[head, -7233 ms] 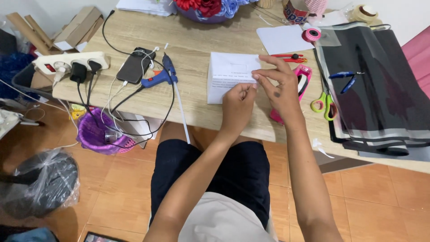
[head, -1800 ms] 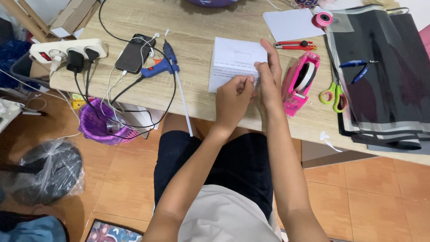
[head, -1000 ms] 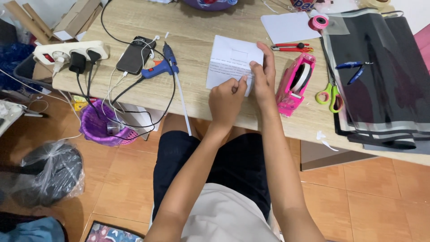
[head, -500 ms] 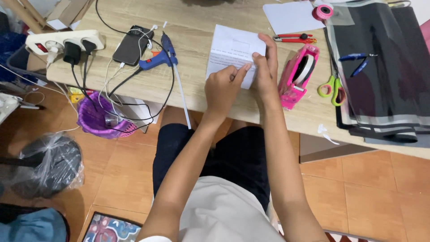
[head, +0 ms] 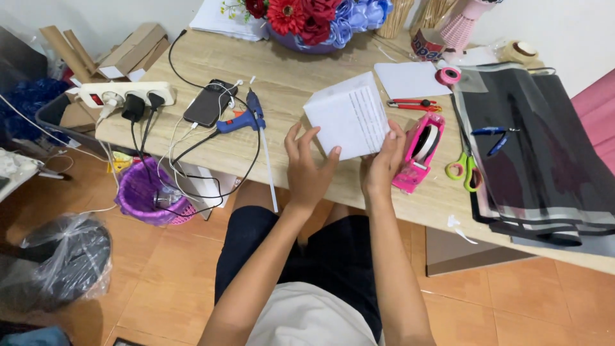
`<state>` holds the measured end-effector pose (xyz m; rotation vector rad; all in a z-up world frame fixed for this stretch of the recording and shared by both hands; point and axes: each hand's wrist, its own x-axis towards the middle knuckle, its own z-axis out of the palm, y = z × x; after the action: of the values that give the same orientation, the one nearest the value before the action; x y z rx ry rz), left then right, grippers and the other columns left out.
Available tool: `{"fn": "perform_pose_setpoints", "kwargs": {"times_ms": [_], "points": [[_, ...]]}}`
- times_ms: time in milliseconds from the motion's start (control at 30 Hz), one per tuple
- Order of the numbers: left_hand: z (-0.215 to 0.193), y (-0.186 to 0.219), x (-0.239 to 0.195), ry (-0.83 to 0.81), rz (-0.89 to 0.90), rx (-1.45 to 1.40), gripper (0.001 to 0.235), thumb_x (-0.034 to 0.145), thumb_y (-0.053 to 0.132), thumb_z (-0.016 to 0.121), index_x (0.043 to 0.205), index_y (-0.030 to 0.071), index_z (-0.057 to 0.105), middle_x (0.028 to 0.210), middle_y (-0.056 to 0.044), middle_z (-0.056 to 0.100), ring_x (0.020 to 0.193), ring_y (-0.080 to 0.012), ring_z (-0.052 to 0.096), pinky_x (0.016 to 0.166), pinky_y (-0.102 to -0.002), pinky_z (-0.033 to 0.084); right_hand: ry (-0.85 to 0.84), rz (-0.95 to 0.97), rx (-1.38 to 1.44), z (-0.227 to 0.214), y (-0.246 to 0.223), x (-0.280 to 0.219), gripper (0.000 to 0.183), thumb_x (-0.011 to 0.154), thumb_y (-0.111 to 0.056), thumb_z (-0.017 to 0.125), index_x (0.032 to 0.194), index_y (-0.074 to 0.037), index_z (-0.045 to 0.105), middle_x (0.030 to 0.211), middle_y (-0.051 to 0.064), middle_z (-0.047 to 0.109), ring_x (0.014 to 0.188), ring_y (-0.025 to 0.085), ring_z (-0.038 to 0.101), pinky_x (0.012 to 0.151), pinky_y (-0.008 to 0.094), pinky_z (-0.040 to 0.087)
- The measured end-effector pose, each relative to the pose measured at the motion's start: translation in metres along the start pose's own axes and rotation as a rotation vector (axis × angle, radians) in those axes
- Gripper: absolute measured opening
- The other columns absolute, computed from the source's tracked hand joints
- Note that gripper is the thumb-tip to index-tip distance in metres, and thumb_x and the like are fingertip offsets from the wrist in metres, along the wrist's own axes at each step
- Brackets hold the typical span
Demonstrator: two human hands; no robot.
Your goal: The person folds a white paper sheet into a small box shape and secures the edges with clear adhesive tape. They repeatedly apply tape to different sides, press the edges, and adjust the box to maintain its form.
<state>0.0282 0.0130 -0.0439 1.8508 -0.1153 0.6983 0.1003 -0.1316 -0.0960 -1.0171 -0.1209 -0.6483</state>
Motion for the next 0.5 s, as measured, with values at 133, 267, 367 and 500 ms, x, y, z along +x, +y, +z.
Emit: {"fn": "perform_pose_setpoints", "kwargs": {"times_ms": [133, 267, 367, 500], "points": [[0.009, -0.018, -0.003, -0.1, -0.107, -0.032, 0.073, 0.093, 0.053, 0.067, 0.143, 0.008, 0.039, 0.116, -0.026, 0.066, 0.094, -0.0439, 0.073, 0.074, -0.053, 0.062, -0.029, -0.043, -0.003, -0.027, 0.022, 0.012, 0.041, 0.112, -0.04, 0.048, 0.138, -0.008, 0.046, 0.142, 0.032, 0.051, 0.129, 0.045, 0.056, 0.098, 0.064, 0.055], [0.012, -0.029, -0.002, -0.04, -0.054, -0.096, 0.07, 0.093, 0.045, 0.071, 0.146, 0.012, 0.04, 0.125, -0.024, 0.064, 0.102, -0.0401, 0.072, 0.079, -0.046, 0.062, -0.055, -0.017, -0.23, -0.004, -0.008, -0.001, 0.042, 0.11, -0.047, 0.044, 0.121, -0.007, 0.053, 0.12, 0.014, 0.063, 0.111, 0.022, 0.06, 0.09, 0.041, 0.055], [0.01, -0.026, -0.003, -0.015, -0.01, -0.095, 0.053, 0.1, 0.028, 0.06, 0.146, 0.008, 0.042, 0.147, -0.026, 0.042, 0.127, -0.0468, 0.055, 0.098, -0.054, 0.055, -0.074, 0.035, -0.25, 0.001, -0.018, -0.006, 0.052, 0.106, -0.059, 0.035, 0.113, -0.012, 0.056, 0.111, 0.005, 0.065, 0.101, 0.013, 0.062, 0.083, 0.029, 0.053], [0.019, -0.046, 0.006, -0.07, 0.035, 0.104, 0.055, 0.093, -0.004, 0.052, 0.147, 0.001, 0.049, 0.14, -0.019, 0.039, 0.134, -0.0429, 0.043, 0.107, -0.053, 0.049, -0.085, -0.062, -0.254, -0.011, -0.011, -0.006, 0.042, 0.105, -0.054, 0.046, 0.112, -0.014, 0.058, 0.113, 0.007, 0.07, 0.102, 0.015, 0.069, 0.081, 0.027, 0.052]]}}
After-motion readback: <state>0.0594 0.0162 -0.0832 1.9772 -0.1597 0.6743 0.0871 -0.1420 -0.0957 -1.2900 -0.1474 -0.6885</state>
